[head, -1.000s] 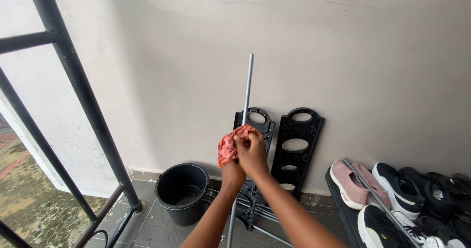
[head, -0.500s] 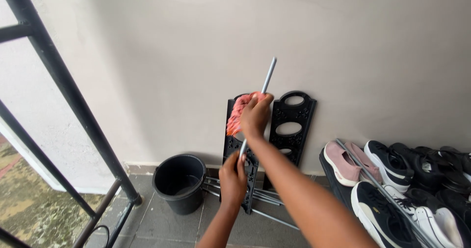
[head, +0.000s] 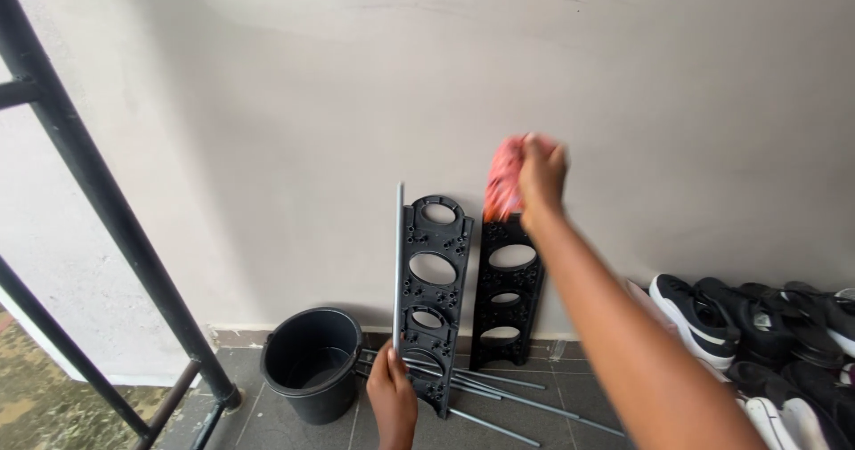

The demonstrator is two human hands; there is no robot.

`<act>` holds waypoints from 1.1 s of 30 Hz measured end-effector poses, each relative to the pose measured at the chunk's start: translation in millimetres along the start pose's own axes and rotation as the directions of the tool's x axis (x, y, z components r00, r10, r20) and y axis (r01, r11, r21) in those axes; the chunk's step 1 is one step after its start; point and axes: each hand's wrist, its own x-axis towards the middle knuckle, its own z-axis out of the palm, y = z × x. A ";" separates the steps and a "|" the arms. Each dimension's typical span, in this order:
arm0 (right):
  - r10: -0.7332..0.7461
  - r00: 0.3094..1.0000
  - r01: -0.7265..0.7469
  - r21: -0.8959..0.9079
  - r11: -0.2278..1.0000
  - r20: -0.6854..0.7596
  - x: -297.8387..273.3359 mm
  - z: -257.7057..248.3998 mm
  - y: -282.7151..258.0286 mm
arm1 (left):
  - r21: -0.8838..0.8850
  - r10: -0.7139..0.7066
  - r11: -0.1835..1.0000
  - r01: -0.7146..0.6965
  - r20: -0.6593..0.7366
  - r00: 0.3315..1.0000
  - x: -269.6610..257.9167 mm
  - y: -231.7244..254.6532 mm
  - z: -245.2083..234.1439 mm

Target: Cleaning the components of a disassembled plastic shoe rack using a damp cloth.

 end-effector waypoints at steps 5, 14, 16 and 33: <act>0.256 0.913 -0.369 0.377 0.850 0.317 -91.3 21.1 68.6 | 0.025 -0.153 0.988 0.151 0.098 0.983 17.0 88.9 27.8; -0.048 0.977 0.026 0.109 0.994 0.207 -137.4 38.3 77.3 | 0.192 0.166 0.951 -0.241 0.340 0.926 29.5 72.2 26.5; -0.048 0.974 0.035 0.062 0.997 0.221 -141.1 31.4 75.0 | 0.072 0.125 0.987 -0.143 0.211 0.969 49.5 104.5 20.8; -0.417 0.845 0.487 -0.162 0.858 0.335 -174.8 24.5 103.4 | -0.207 0.055 0.978 -0.010 0.214 0.975 83.3 214.8 49.7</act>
